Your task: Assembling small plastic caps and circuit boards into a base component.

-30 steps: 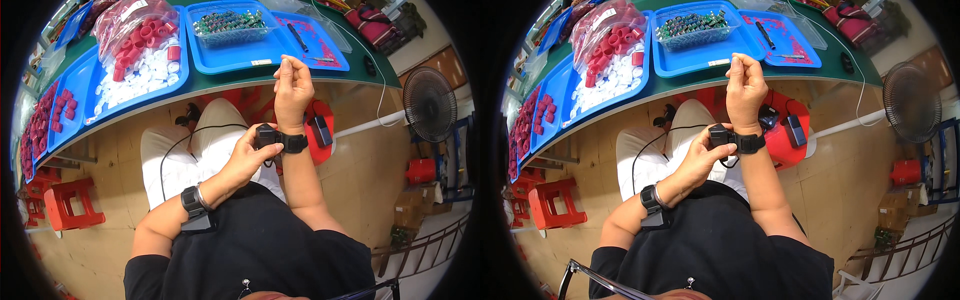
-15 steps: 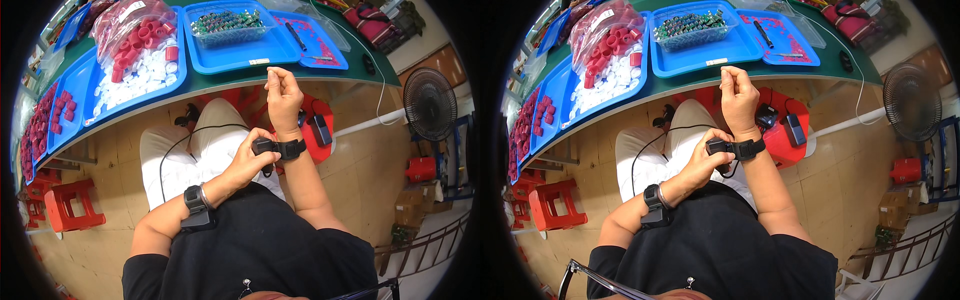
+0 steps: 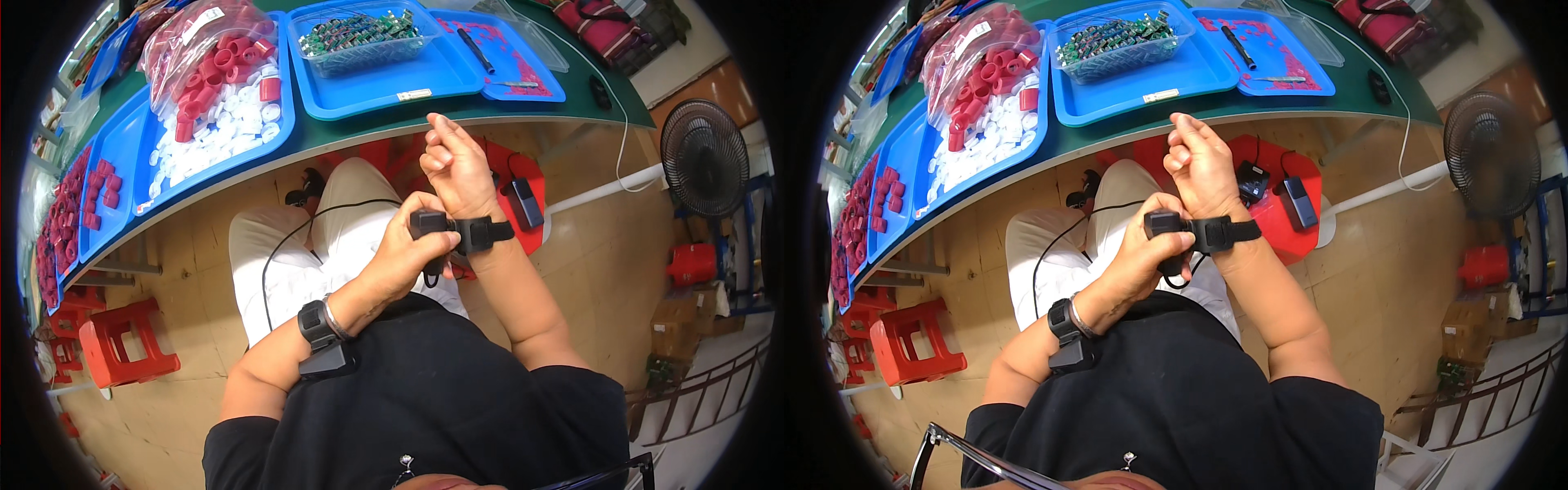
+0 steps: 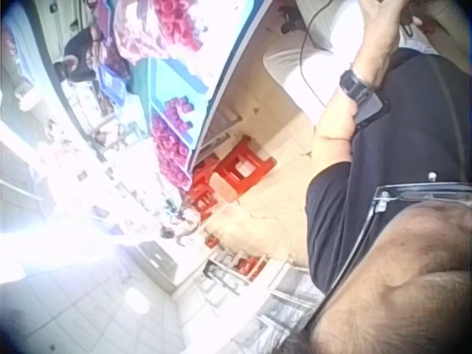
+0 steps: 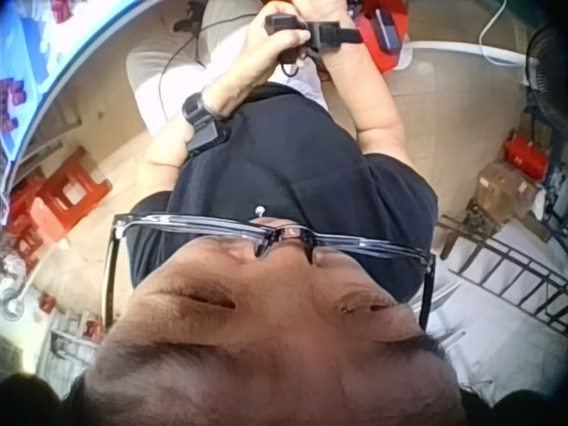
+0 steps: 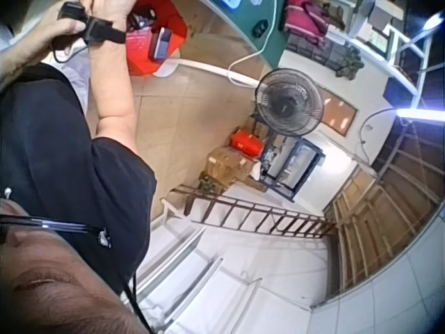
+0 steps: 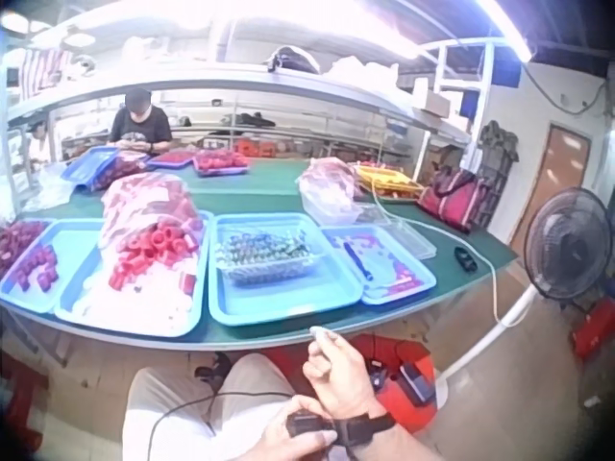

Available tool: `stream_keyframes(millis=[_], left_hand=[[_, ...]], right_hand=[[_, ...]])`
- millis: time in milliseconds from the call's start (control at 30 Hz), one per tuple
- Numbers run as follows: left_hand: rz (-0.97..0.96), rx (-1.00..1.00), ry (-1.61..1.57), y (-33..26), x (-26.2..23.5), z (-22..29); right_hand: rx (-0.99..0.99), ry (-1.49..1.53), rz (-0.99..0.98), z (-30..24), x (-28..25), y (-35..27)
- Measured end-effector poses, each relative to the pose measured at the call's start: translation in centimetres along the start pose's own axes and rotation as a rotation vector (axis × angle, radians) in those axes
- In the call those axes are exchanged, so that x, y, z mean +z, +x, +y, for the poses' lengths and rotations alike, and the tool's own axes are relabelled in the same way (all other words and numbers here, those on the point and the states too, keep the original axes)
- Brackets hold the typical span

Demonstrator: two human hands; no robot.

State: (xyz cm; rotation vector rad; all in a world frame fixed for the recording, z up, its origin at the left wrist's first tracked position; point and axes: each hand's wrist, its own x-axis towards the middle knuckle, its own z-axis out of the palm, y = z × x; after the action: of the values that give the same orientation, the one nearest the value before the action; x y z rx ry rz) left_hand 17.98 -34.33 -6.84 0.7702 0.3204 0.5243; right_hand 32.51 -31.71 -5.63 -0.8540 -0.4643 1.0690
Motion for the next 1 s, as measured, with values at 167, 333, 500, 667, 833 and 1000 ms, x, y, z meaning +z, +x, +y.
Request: stream_keyframes(millis=[167,333,500,667,833,1000], left_hand=[[0.109,0.039,-0.007,0.4,0.4,0.3],[0.228,-0.062,-0.138,0.5,-0.9,-0.1],[0.259,-0.033,-0.186,0.4,-1.6,-0.2],[0.286,0.024,-0.204,0.2,-1.9,1.1],[0.286,0.089,-0.214,1.1,-3.1,1.3],[0.29,0.055,-0.184,1.2,-5.3,2.3]], right_hand=[[0.228,0.35,0.16,0.6,-1.6,-1.3],[-0.145,-0.678,-0.023,2.6,-3.3,-4.5],[-0.34,-1.166,-0.318,1.4,-3.7,-5.4],[-0.534,-1.553,-0.483,-0.2,-0.9,-6.3],[-0.597,-1.673,-0.512,0.3,-0.5,-7.4],[-0.667,-1.414,-0.813,-3.2,-1.4,-7.6]])
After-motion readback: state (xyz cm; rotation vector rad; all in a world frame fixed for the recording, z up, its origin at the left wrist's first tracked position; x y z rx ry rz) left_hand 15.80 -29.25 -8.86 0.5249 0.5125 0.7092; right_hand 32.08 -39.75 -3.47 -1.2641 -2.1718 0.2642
